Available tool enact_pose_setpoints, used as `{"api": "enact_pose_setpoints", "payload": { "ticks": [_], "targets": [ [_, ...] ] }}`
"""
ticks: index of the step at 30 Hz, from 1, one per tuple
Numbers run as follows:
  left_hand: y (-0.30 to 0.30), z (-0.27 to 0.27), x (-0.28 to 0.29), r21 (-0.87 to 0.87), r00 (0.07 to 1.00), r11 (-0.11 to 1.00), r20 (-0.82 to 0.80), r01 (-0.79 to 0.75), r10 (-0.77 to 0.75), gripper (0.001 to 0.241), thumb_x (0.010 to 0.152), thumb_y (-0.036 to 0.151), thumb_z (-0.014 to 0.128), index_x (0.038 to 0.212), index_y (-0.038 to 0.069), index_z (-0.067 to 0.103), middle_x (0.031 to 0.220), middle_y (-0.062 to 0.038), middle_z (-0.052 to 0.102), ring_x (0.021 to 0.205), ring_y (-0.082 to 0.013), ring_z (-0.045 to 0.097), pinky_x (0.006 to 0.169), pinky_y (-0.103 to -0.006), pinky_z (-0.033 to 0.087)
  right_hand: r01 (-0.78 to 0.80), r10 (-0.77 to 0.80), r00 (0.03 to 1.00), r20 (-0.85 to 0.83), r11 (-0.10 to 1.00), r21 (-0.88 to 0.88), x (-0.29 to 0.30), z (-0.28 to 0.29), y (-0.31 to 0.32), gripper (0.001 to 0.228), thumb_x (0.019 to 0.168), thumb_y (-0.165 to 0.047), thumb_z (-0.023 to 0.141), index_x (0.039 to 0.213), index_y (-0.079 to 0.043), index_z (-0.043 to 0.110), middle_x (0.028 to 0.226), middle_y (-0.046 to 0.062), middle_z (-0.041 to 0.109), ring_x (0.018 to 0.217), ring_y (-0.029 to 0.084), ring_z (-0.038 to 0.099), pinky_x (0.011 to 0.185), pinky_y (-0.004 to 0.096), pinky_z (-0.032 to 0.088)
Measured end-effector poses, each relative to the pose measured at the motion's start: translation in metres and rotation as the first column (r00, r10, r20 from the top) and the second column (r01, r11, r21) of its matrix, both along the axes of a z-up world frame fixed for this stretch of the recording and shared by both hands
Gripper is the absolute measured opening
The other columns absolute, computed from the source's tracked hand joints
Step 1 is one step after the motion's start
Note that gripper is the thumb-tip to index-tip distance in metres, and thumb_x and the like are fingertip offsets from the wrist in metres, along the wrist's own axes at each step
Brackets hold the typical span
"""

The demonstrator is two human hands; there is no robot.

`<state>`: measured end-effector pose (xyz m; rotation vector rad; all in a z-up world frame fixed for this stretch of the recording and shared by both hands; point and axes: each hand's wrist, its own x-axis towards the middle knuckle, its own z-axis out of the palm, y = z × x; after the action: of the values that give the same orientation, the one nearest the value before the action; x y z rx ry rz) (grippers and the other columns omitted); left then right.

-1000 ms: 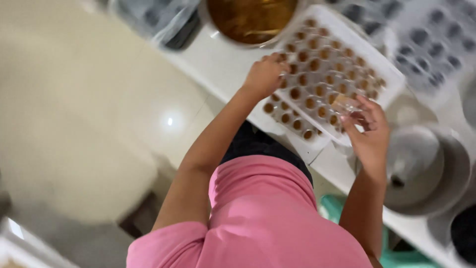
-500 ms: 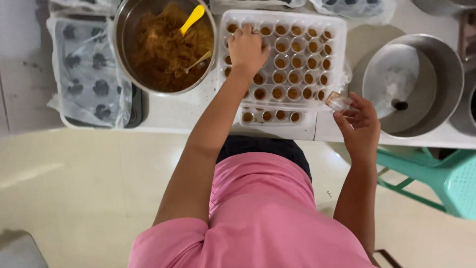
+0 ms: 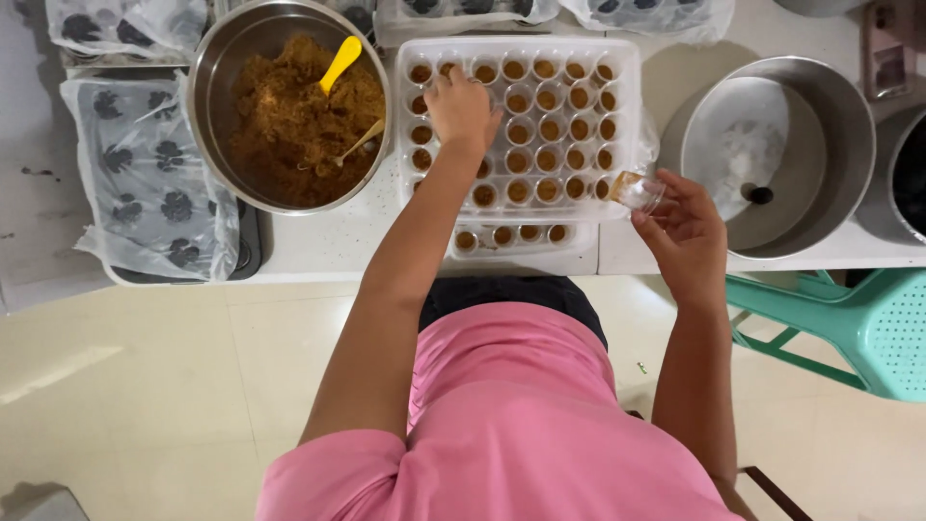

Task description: Filling small plastic containers with a brown dessert mixture and placing them in a tray.

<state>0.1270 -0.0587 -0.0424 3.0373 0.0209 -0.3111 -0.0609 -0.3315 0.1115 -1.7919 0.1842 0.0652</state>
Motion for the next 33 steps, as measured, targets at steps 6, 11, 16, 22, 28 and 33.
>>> {"api": "enact_pose_setpoints", "payload": {
  "ticks": [6,11,16,22,28,33],
  "targets": [
    [0.004,0.054,-0.011,-0.060,0.989,0.998,-0.144,0.015,-0.024,0.054,0.090,0.058,0.074,0.104,0.005,0.077,0.142,-0.018,0.054,0.129,-0.0350,0.054,0.111,-0.0517,0.040,-0.040,0.040,0.999,-0.037,0.999,0.024,0.017,0.002,0.001,0.053,0.096,0.006,0.073,0.145,-0.002,0.055,0.133,0.010,0.066,0.110,0.012,0.067,0.096,0.026,0.058],
    [0.016,0.064,-0.032,-0.225,0.989,0.972,0.141,0.066,-0.034,0.043,0.089,0.041,0.077,0.117,0.007,0.074,0.119,-0.016,0.069,0.109,-0.0339,0.068,0.094,-0.0482,0.054,-0.106,0.111,0.992,-0.056,0.990,0.095,0.047,0.004,0.014,0.053,0.095,0.004,0.072,0.145,-0.002,0.054,0.132,0.009,0.066,0.109,0.013,0.068,0.095,0.027,0.059],
    [0.012,0.099,-0.073,-0.722,0.938,0.676,0.321,0.150,0.134,0.054,0.081,0.013,0.084,0.131,0.004,0.068,0.121,-0.021,0.068,0.095,-0.0295,0.075,0.079,-0.0333,0.066,-0.265,0.263,0.964,0.037,0.936,0.233,0.086,0.016,0.045,0.051,0.097,0.004,0.072,0.145,-0.003,0.054,0.129,0.006,0.065,0.115,0.014,0.068,0.098,0.027,0.059],
    [0.020,0.124,-0.101,-0.985,0.933,0.159,0.125,0.075,0.337,0.066,0.082,0.010,0.083,0.140,0.002,0.054,0.119,-0.013,0.071,0.105,-0.0175,0.074,0.088,-0.0288,0.065,-0.430,0.415,0.903,0.112,0.872,0.235,0.105,0.027,0.078,0.048,0.099,0.006,0.076,0.143,-0.001,0.059,0.122,0.004,0.064,0.112,0.011,0.063,0.097,0.025,0.055],
    [0.038,0.134,-0.117,-0.926,0.975,0.377,0.117,0.038,0.190,0.051,0.079,0.014,0.094,0.119,0.004,0.064,0.109,-0.009,0.078,0.095,-0.0160,0.081,0.085,-0.0278,0.064,-0.451,0.446,0.891,0.088,0.844,0.291,0.106,0.026,0.103,0.043,0.098,0.002,0.074,0.139,-0.001,0.060,0.123,0.006,0.064,0.113,0.015,0.067,0.099,0.033,0.062],
    [0.041,0.134,-0.128,-0.940,0.895,0.150,0.338,0.306,0.292,0.049,0.084,0.005,0.091,0.125,0.004,0.063,0.127,-0.013,0.071,0.119,-0.0208,0.072,0.105,-0.0325,0.060,-0.275,0.363,0.929,-0.077,0.812,0.515,0.103,0.019,0.101,0.035,0.100,-0.005,0.070,0.133,0.001,0.061,0.122,0.010,0.067,0.110,0.022,0.071,0.095,0.041,0.065]
  ]
}}
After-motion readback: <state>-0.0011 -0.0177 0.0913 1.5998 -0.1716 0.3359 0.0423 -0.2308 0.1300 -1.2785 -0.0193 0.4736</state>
